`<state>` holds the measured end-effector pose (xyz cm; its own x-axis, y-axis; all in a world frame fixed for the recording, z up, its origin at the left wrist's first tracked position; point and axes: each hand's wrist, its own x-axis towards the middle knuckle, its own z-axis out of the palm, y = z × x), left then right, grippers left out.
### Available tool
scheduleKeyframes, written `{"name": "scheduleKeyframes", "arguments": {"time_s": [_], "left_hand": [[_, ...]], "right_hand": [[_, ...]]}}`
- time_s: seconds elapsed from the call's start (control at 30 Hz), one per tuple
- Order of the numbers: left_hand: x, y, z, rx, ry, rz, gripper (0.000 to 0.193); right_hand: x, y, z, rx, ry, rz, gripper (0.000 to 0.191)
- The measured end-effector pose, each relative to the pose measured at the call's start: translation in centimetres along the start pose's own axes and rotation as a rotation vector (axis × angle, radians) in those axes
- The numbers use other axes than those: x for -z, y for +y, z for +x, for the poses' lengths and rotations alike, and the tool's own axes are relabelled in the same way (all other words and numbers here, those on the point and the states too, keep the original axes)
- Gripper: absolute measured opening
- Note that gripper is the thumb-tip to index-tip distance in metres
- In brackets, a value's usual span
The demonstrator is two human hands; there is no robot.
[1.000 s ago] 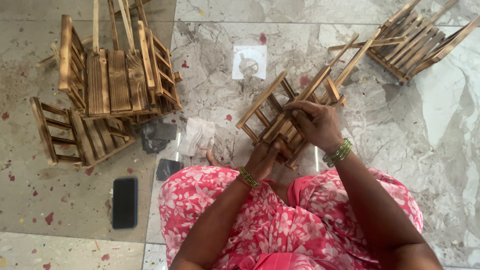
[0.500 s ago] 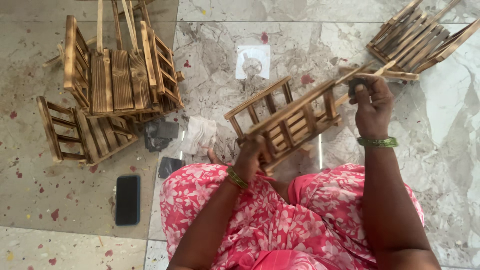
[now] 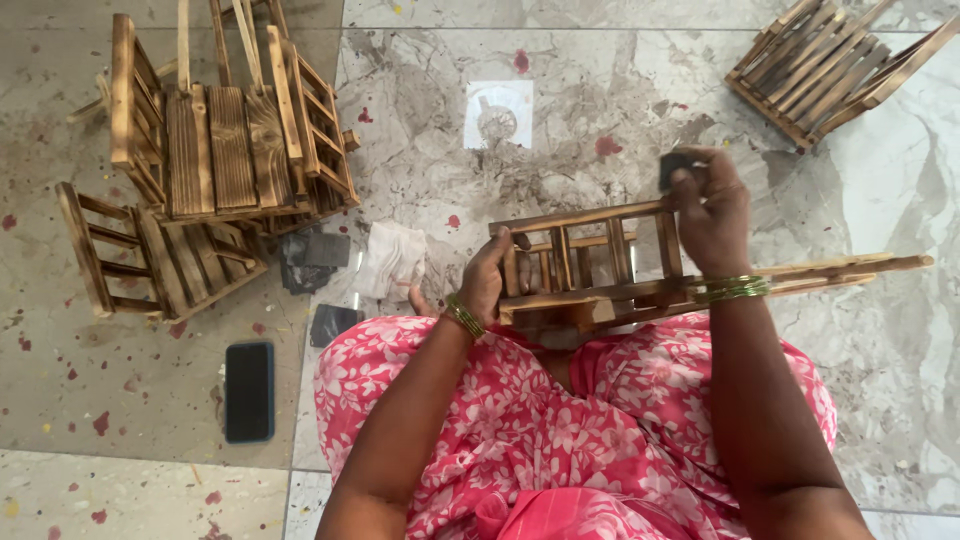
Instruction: The person sits on the floor assembling small wooden chairs, fitting slats and frame pieces together by hand. They turn the chair over, press joints into place, and reposition the piece repeatedly while working on it in their lap.
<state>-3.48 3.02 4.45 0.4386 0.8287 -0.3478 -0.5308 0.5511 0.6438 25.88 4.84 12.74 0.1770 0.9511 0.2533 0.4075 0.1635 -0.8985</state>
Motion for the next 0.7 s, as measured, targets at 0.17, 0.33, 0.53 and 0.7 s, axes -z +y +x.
{"name": "scheduleKeyframes", "arguments": {"time_s": [0.17, 0.33, 0.53, 0.7], "left_hand": [[0.9, -1.5, 1.4, -0.102, 0.083, 0.216, 0.046], [0.2, -2.7, -0.3, -0.241, 0.153, 0.238, 0.052], [-1.4, -3.7, -0.5, -0.065, 0.311, 0.518, 0.049], [-1.2, -5.6, -1.7, -0.308, 0.016, 0.257, 0.046]], "right_hand": [[-2.5, -2.1, -0.9, 0.117, -0.163, -0.418, 0.006], [-2.9, -3.9, -1.3, 0.401, -0.115, -0.581, 0.011], [-2.7, -4.1, -1.6, 0.015, -0.111, -0.538, 0.018], [-1.3, -3.3, -2.3, -0.068, -0.049, -0.505, 0.026]]}}
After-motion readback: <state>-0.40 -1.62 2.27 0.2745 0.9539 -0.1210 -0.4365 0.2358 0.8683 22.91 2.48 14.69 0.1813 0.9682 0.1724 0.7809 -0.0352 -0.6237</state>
